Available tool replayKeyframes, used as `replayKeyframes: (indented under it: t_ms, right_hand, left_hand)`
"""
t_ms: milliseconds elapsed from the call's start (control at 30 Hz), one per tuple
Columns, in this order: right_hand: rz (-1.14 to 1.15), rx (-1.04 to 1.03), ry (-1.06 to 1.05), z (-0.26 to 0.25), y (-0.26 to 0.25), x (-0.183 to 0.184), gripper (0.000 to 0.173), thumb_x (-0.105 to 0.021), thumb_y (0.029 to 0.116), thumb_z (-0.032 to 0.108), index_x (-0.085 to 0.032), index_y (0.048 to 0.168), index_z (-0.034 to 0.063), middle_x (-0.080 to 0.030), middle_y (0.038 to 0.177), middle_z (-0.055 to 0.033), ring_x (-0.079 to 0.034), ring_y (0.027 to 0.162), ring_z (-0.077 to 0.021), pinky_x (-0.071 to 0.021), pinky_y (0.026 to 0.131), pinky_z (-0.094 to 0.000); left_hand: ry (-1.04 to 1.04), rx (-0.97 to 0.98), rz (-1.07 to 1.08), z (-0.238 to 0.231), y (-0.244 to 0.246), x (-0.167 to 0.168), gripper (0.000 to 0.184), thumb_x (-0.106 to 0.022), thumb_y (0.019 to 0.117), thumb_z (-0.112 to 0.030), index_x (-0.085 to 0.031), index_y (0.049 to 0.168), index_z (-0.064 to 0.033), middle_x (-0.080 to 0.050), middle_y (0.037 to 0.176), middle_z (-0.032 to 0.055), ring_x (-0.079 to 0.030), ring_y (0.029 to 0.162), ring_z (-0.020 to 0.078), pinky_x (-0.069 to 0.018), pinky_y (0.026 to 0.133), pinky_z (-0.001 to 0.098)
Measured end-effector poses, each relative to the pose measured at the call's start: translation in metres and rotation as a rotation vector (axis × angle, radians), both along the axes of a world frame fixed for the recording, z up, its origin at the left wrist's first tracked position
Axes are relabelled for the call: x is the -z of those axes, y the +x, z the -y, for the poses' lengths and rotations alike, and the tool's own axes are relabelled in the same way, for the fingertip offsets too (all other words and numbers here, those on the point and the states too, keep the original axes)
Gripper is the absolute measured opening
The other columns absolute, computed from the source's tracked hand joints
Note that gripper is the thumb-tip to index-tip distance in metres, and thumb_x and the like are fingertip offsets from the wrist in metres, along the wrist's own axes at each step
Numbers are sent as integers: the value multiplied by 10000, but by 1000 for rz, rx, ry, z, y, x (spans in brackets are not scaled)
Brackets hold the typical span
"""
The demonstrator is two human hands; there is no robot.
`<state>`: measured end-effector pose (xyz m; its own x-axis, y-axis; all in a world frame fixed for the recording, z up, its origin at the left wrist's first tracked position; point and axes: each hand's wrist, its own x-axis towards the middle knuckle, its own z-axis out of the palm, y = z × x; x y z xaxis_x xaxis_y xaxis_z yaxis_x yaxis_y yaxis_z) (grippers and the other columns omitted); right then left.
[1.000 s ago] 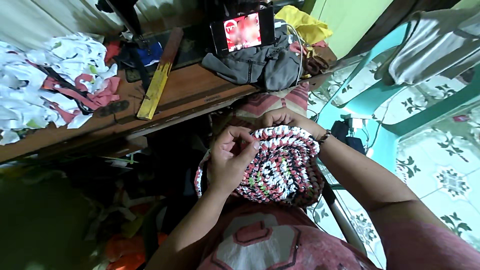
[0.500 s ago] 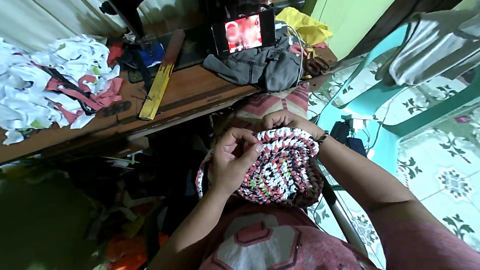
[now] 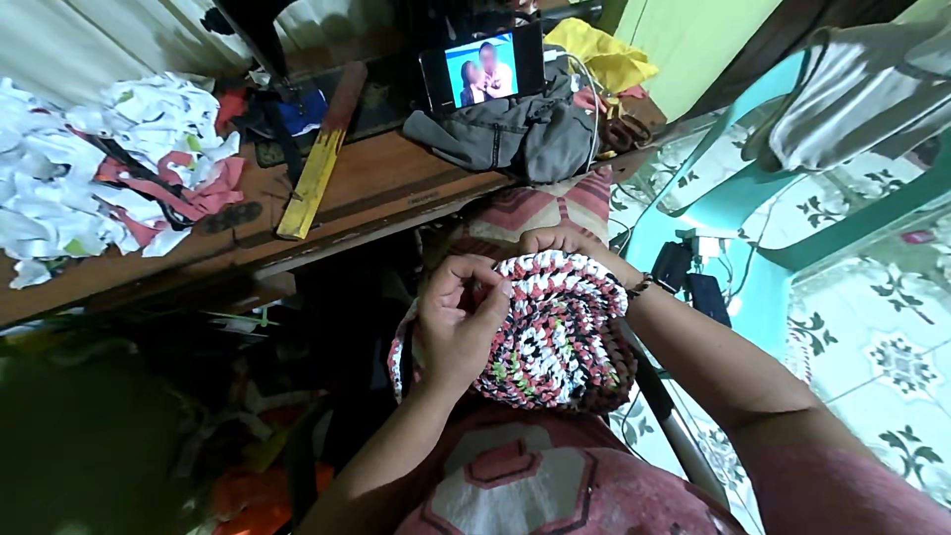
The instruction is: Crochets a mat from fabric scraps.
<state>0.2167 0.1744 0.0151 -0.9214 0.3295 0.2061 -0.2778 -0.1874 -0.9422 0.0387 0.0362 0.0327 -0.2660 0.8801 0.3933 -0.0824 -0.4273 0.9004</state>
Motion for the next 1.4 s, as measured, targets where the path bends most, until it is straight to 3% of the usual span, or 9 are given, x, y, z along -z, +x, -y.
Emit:
replayKeyframes:
  t_ms: [367,667,933,1000,1100,1200,1267,1333,1400]
  right_hand:
    - [-228,-79,18,-5,-9,15,77,-636,999,237,-688,1004,180,-714,1090,24,-665,993,-59,-559,839,-259]
    - [-54,48,212,-3,-2,-16,66,-666,926,164,-649,868,139,-689,919,41,-643,851,-29,-535,723,-216]
    - [-51,-36,-32,7,-8,-11,69,-531,998,197,-572,1021,148,-680,951,24,-658,843,-45,-559,729,-230]
    - [-29,-5,-75,12,-11,-17,167,-404,952,121,-518,1069,160,-652,919,21,-646,821,-52,-549,712,-225]
    - [49,19,-59,13,-12,-34,306,-391,958,244,-477,1248,200,-683,1040,18,-669,907,-63,-570,763,-242]
    - [86,121,236,-4,-5,-48,553,-487,988,389,-442,1444,78,-636,1194,-49,-629,1056,-140,-550,903,-330]
    - [80,218,653,-14,2,-61,503,-589,976,382,-577,1309,5,-610,1254,-79,-588,1161,-165,-531,968,-345]
    - [62,326,970,-1,-2,-73,305,-743,883,270,-737,1096,51,-658,1145,-69,-584,1145,-186,-519,978,-351]
    - [96,427,1227,20,-13,-70,187,-787,848,242,-779,984,114,-686,1031,-44,-606,1075,-221,-513,940,-403]
  left_hand:
    - [-68,139,80,0,-3,0,150,-719,881,-33,-655,952,-149,-671,1003,-3,-656,830,71,-590,703,235]
    - [-8,82,36,1,-2,-2,185,-704,867,-3,-631,963,-144,-677,1010,6,-667,855,78,-591,718,236]
    - [-64,141,-21,-1,-7,2,121,-681,925,-42,-654,1021,-112,-660,1005,4,-652,866,86,-589,755,260]
    - [-38,124,-38,-1,-7,0,136,-689,917,-20,-651,1018,-103,-660,1019,6,-655,881,85,-592,764,257]
    - [-4,67,-63,1,-4,-2,148,-696,912,-12,-650,1021,-100,-655,1029,5,-653,870,77,-594,742,240]
    - [-29,-15,-63,0,-2,2,147,-688,904,21,-665,1017,-70,-666,1001,30,-646,807,95,-586,695,246]
    - [-60,-74,-58,-3,-4,6,159,-673,902,30,-662,1024,-72,-673,970,23,-649,791,93,-583,689,246]
    - [-75,-113,-50,-4,-6,9,167,-671,909,22,-656,1039,-81,-672,946,10,-651,797,90,-579,694,251]
    - [-91,-129,-41,-5,-6,10,163,-669,916,16,-644,1041,-85,-670,925,5,-651,794,93,-577,697,260]
